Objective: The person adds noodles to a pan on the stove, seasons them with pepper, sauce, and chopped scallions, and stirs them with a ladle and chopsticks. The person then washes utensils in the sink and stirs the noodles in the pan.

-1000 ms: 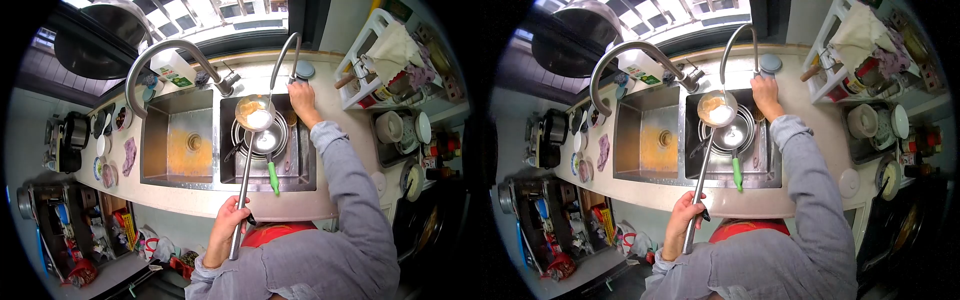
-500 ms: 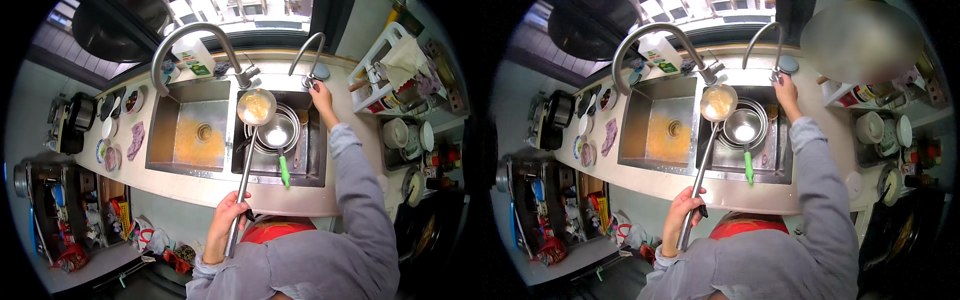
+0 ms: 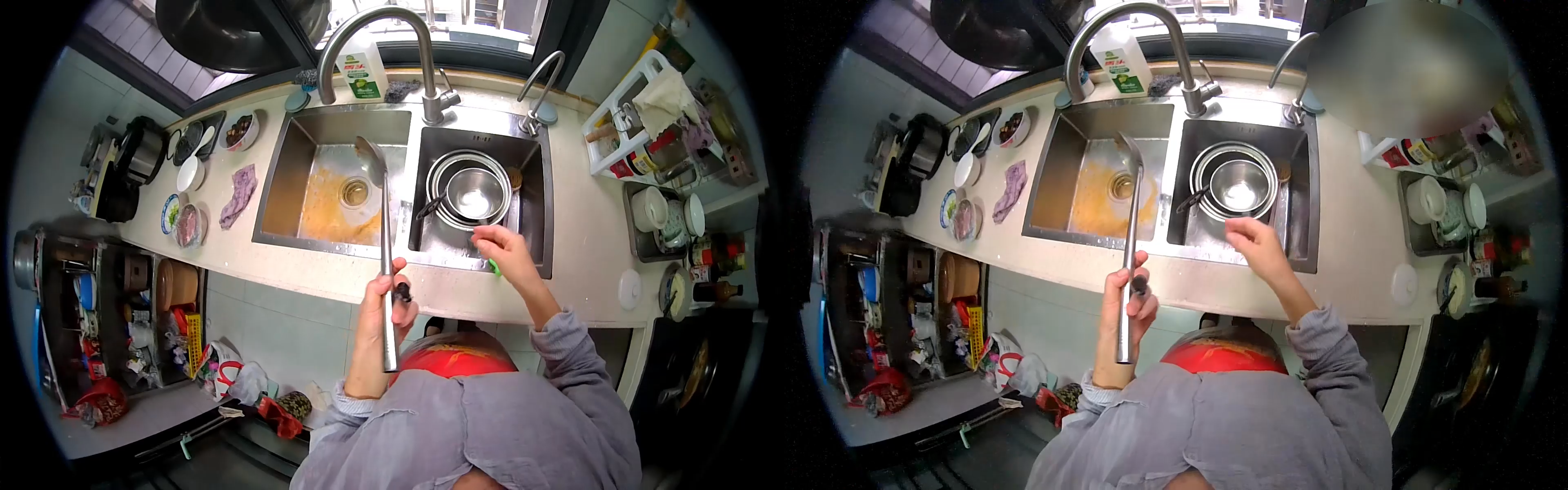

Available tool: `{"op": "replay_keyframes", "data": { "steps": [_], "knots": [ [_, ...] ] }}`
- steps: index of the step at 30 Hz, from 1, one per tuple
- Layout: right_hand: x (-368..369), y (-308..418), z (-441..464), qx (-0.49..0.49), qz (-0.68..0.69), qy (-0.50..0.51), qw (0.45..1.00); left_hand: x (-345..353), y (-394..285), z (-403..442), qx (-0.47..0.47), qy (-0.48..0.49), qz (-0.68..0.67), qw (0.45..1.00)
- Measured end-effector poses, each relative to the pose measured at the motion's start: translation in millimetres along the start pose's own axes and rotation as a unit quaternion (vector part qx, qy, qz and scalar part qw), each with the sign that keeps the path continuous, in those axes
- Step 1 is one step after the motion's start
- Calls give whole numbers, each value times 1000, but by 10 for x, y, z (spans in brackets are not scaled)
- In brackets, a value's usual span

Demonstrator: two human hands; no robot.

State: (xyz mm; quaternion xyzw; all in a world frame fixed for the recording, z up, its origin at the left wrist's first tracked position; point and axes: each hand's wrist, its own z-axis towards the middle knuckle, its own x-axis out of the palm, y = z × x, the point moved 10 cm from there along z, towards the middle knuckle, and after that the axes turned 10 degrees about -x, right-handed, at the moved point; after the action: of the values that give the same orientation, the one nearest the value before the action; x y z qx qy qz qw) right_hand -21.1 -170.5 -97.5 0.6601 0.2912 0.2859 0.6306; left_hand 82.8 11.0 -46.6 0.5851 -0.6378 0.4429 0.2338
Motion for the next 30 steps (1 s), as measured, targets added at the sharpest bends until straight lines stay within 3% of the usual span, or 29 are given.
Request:
{"op": "replay_keyframes", "data": {
  "steps": [1,6,11,15,16,18,19,20,21,22,23,27,30],
  "knots": [
    [109,109,-69,-32,-29,13,999,-17,54,17,0,13,-5,1000],
    [558,699,-538,2,7,47,999,22,345,64,-23,110,-19,993],
    [890,916,-1001,-15,-53,124,991,-104,440,90,-32,79,19,996],
    [840,687,-1259,31,-40,99,994,-239,600,113,-27,-15,171,985],
    [820,697,-1308,-14,-71,83,994,-255,640,99,0,-38,204,978],
    [796,665,-1447,-21,-196,28,980,-300,676,24,24,-39,323,945],
    [731,521,-1533,32,-161,-24,986,-235,705,-8,43,-69,376,923],
    [703,634,-1608,-11,-196,-27,980,-89,770,-65,49,-56,412,908],
    [676,654,-1618,43,-131,8,990,42,764,-80,76,-52,443,892],
    [610,621,-1589,-71,-68,-9,995,166,820,-80,91,-48,462,881],
    [556,412,-1632,-57,-23,-3,998,346,954,-128,98,-27,473,875],
    [-34,833,-2599,92,113,-14,989,937,1880,-405,45,101,511,852],
    [-562,771,-3215,23,171,-156,973,1266,2697,-501,-24,226,555,800]
  ]
}}
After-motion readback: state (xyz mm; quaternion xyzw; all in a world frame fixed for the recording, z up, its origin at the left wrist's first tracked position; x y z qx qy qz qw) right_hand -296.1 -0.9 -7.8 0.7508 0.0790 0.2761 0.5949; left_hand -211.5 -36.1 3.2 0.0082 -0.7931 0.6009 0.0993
